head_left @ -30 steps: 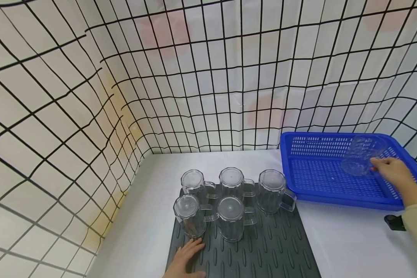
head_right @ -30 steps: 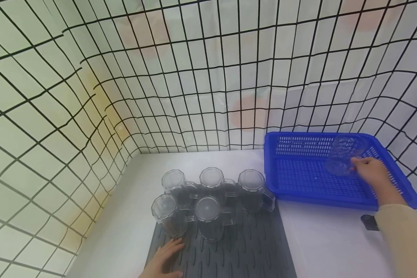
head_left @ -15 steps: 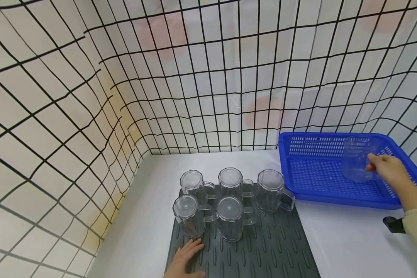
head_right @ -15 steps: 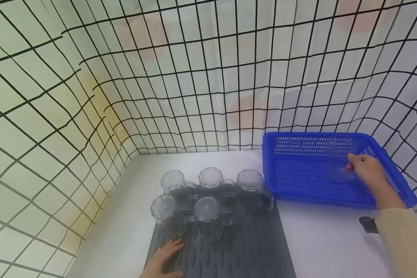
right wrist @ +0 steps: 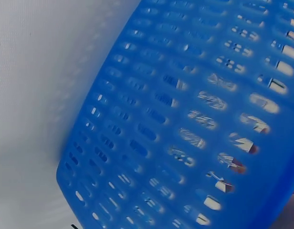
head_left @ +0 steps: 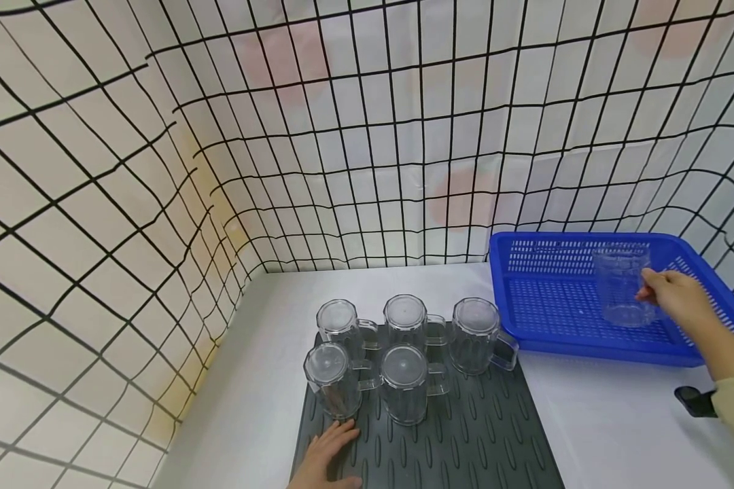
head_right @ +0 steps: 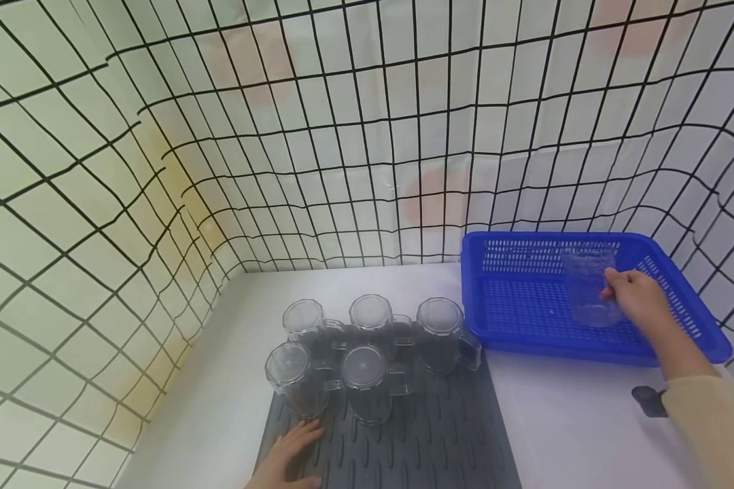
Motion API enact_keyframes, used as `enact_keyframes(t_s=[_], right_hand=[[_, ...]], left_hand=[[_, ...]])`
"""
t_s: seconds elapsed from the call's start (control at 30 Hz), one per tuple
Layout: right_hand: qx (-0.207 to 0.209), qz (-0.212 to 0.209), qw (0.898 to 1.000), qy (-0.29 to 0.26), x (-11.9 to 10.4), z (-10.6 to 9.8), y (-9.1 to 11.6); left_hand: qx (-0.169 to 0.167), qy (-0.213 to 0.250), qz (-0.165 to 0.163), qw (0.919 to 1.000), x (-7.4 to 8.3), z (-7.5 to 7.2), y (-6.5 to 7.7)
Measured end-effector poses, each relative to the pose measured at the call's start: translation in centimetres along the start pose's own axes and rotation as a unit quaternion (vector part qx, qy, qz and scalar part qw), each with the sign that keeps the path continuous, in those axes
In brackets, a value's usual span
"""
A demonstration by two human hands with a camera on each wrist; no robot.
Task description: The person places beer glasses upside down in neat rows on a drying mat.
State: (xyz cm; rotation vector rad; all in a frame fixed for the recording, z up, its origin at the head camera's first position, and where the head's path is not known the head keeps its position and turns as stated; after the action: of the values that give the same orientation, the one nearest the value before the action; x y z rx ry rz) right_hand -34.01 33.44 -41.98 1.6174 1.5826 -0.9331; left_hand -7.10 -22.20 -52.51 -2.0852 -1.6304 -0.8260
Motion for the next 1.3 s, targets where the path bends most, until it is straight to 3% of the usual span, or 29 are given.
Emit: enact_keyframes(t_s=[0.3, 0.43, 0.53, 0.67, 0.77, 1.3], right_hand=[[0.014, -0.021, 0.999, -0.029, -1.3, 0.5, 1.1], [0.030, -0.028, 0.998, -0.051, 2.2, 0.4, -1.1], [0.035, -0.032, 0.996, -0.072, 2.4, 0.6, -1.3], [0.028, -0.035, 0.995, -0.092, -2.8, 1.3, 1.9], [0.021, -0.042, 0.994, -0.099, -4.9, 1.7, 3.2], [0.000, -0.090, 0.987, -0.134, -8.4, 2.9, 6.0]], left_hand=[[0.001, 0.003, 0.001, 1.0000, 0.0, 0.1, 0.0], [-0.002, 0.002, -0.002, 1.0000, -0.1, 0.1, 0.0], [-0.004, 0.002, -0.003, 1.0000, -0.2, 0.2, 0.0], [-0.003, 0.005, -0.002, 1.0000, -0.2, 0.2, 0.0], [-0.003, 0.006, 0.000, 1.0000, -0.2, 0.2, -0.1], [0.000, 0.001, 0.000, 1.0000, -0.3, 0.2, 0.0]])
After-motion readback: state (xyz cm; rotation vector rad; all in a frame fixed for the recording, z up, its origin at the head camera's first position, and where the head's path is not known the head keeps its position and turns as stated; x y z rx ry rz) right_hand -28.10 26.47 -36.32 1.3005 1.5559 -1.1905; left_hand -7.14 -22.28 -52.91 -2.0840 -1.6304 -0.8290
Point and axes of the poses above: each hand's wrist, its own y-axis away from the middle knuckle, its own z-axis out of the palm, x = y × z, the point moved 5 cm from there along -y, towards the middle knuckle, and after that the axes turned 11 degrees about -y, right-handed, at the moved point
